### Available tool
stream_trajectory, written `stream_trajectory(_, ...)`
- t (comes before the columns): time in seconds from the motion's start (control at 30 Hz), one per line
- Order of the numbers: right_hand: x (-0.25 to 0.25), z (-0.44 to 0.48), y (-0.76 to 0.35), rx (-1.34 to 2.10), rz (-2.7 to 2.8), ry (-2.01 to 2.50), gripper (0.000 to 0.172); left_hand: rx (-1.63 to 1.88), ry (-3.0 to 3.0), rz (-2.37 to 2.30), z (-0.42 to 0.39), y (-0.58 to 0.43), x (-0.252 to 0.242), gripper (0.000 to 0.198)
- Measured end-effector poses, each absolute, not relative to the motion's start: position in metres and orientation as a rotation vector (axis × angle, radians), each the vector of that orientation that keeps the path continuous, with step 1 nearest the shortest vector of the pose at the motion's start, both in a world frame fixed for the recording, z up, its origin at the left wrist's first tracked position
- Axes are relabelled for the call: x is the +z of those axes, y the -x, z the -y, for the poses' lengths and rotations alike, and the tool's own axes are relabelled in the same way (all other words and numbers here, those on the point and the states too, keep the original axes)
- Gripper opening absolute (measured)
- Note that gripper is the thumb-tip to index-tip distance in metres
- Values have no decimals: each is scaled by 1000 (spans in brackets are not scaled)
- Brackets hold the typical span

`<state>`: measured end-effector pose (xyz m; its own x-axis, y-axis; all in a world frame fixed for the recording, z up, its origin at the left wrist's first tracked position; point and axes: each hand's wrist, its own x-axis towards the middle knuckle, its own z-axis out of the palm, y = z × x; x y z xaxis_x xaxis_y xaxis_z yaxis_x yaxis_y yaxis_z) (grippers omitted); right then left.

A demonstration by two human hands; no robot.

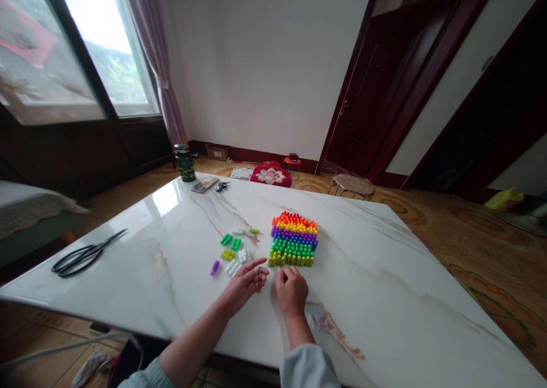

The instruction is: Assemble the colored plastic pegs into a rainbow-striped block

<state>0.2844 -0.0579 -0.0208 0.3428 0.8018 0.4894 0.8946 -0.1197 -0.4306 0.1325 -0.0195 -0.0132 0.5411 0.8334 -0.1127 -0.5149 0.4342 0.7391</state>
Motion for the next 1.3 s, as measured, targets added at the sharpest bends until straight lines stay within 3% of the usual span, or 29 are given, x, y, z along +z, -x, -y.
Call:
stream_trajectory(0.1,-24,58,-284,-192,1528,1977,37,946,-910,-614,22,-128,-8,42)
stream_trajectory(0.23,-26,56,-284,-179,1511,1995,37,1142,-1497,-918,8,-96,12,20)
stream_trajectory(0.3,-26,56,-284,-166,1495,1997,37,1192,-1873,-1111,-8,-73,22,25)
stream_trajectory(0.47,-26,55,-286,-146,1483,1996,39,622,-2425,-1327,-47,-34,26,40)
stream_trajectory(0.7,-26,55,-285,-136,1486,1983,40,471,-2492,-1380,-56,-38,13,33)
stream_trajectory(0.83,-24,55,-284,-135,1479,1991,40,716,-2421,-1395,-67,-45,13,19)
stream_trajectory(0.97,-24,56,-284,-132,1476,1985,40,888,-2323,-1501,-97,-70,19,26)
stream_trajectory(1.3,-25,53,-284,-155,1476,1994,39,466,-2403,-1529,-143,-146,15,11)
